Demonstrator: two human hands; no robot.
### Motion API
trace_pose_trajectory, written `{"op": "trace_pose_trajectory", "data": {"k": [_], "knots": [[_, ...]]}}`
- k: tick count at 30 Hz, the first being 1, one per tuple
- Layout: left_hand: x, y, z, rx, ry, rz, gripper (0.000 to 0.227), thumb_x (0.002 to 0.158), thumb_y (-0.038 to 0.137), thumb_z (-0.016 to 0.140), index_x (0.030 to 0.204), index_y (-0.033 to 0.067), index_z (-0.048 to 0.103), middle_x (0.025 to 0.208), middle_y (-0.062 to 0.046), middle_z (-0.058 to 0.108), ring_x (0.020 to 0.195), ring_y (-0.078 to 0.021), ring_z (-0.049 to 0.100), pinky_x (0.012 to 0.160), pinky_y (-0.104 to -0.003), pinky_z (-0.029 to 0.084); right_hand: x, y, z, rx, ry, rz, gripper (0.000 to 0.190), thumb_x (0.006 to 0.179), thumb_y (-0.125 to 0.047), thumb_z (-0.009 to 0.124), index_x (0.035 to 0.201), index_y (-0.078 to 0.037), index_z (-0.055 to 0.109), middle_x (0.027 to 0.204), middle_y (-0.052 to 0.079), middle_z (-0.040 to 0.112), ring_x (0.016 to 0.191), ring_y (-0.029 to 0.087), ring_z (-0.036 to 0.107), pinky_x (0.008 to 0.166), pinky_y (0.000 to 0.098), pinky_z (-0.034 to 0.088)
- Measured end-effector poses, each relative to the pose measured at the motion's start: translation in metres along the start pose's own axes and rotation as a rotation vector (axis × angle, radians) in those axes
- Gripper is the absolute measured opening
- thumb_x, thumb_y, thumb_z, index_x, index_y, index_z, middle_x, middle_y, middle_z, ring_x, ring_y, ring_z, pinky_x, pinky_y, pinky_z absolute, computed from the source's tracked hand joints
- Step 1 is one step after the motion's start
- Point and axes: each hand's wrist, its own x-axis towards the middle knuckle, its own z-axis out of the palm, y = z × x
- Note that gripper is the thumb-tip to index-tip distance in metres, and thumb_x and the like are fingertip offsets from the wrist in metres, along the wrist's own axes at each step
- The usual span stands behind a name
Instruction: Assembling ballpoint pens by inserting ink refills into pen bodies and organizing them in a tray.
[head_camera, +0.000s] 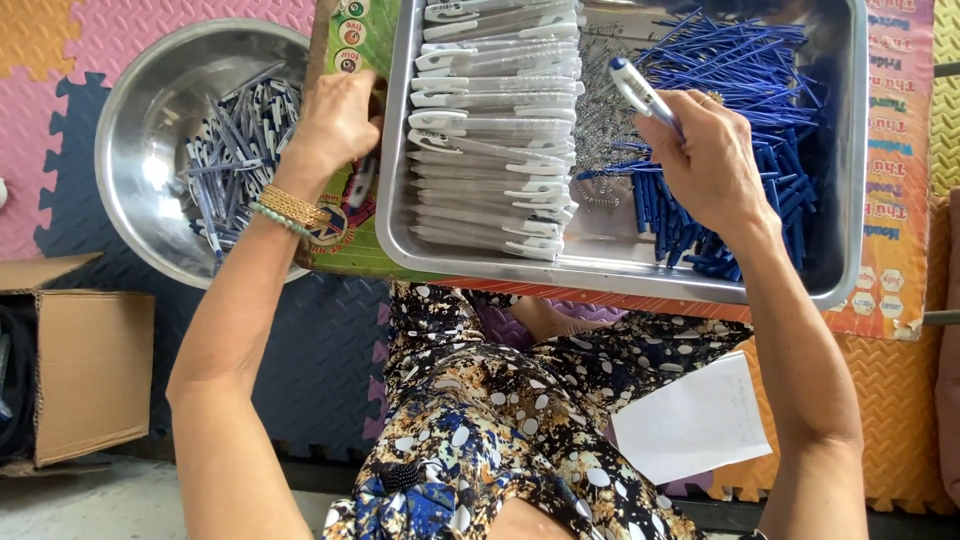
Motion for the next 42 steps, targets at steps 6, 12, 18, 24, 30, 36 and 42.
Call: {"op": "trace_pose_trajectory", "data": {"k": [6, 12, 18, 24, 30, 36, 42], "knots": [[-0.028, -0.003, -0.038, -0.034, 0.136, -0.006, 0.031, 0.085, -0.004, 0.071, 0.114, -0.0018, 0.082, 0.093, -0.017, 0.083, 0.07, -0.0249, 0.076, 0.065, -0.035, 0.063, -0.012, -0.012, -0.013, 0.253, 0.057, 0.201, 0.023, 0.125, -0.01, 0.063, 0.122, 0.007, 0.079, 0.098, 0.014, 0.077, 0.076, 0.019, 0.07, 0.057, 0.0291, 0.049], [-0.092, 0.028, -0.096, -1.016, 0.068, 0.23, 0.046, 0.11, 0.001, 0.073, 0.153, 0.0109, 0.062, 0.116, -0.004, 0.073, 0.095, -0.0092, 0.075, 0.091, -0.02, 0.07, -0.028, -0.019, -0.011, 0.547, 0.212, 0.373, 0.065, 0.124, -0.058, 0.032, 0.107, -0.007, 0.068, 0.087, 0.004, 0.068, 0.066, 0.009, 0.054, 0.056, 0.0233, 0.04], [-0.106, 0.109, -0.077, -1.577, 0.075, 0.525, 0.032, 0.115, -0.006, 0.073, 0.133, 0.0199, 0.065, 0.127, -0.007, 0.077, 0.119, -0.0246, 0.082, 0.104, -0.028, 0.074, -0.013, -0.065, 0.033, 0.769, -0.046, 0.408, 0.031, 0.116, -0.007, 0.056, 0.144, -0.01, 0.068, 0.121, 0.01, 0.082, 0.112, 0.021, 0.079, 0.1, 0.0315, 0.07], [-0.109, 0.15, -0.042, -1.735, -0.021, 0.746, 0.033, 0.11, -0.008, 0.072, 0.123, 0.0208, 0.063, 0.126, -0.002, 0.076, 0.132, -0.0243, 0.075, 0.114, -0.03, 0.069, -0.018, -0.073, 0.035, 1.239, 0.084, 0.244, 0.024, 0.112, -0.012, 0.071, 0.135, -0.006, 0.075, 0.097, 0.006, 0.08, 0.061, 0.006, 0.064, 0.049, 0.0188, 0.054], [-0.109, 0.117, -0.059, -1.332, -0.594, 0.863, 0.089, 0.085, 0.011, 0.091, 0.165, 0.0087, 0.05, 0.168, -0.019, 0.059, 0.158, -0.0314, 0.06, 0.14, -0.04, 0.051, -0.026, -0.038, -0.023, 0.692, -0.006, 0.146, 0.015, 0.12, -0.003, 0.058, 0.12, 0.003, 0.072, 0.071, 0.004, 0.06, 0.05, 0.01, 0.048, 0.043, 0.0214, 0.036], [-0.109, 0.182, -0.026, -0.708, -0.113, 0.803, 0.042, 0.088, 0.003, 0.09, 0.128, 0.0045, 0.08, 0.109, -0.011, 0.088, 0.068, -0.0105, 0.077, 0.058, -0.02, 0.061, -0.011, -0.08, -0.032, 0.326, -0.112, 0.005, 0.006, 0.11, -0.003, 0.074, 0.109, 0.001, 0.078, 0.076, 0.004, 0.071, 0.047, 0.011, 0.048, 0.042, 0.0285, 0.032], [-0.095, 0.174, -0.008, -1.247, -0.461, 0.598, 0.039, 0.106, 0.017, 0.074, 0.144, 0.0109, 0.067, 0.119, -0.014, 0.085, 0.099, -0.0177, 0.084, 0.087, -0.026, 0.071, -0.024, -0.048, -0.016, 0.942, 0.292, 0.102, 0.064, 0.113, -0.078, 0.045, 0.116, -0.016, 0.061, 0.093, 0.0, 0.067, 0.056, 0.005, 0.048, 0.05, 0.0205, 0.043]]}}
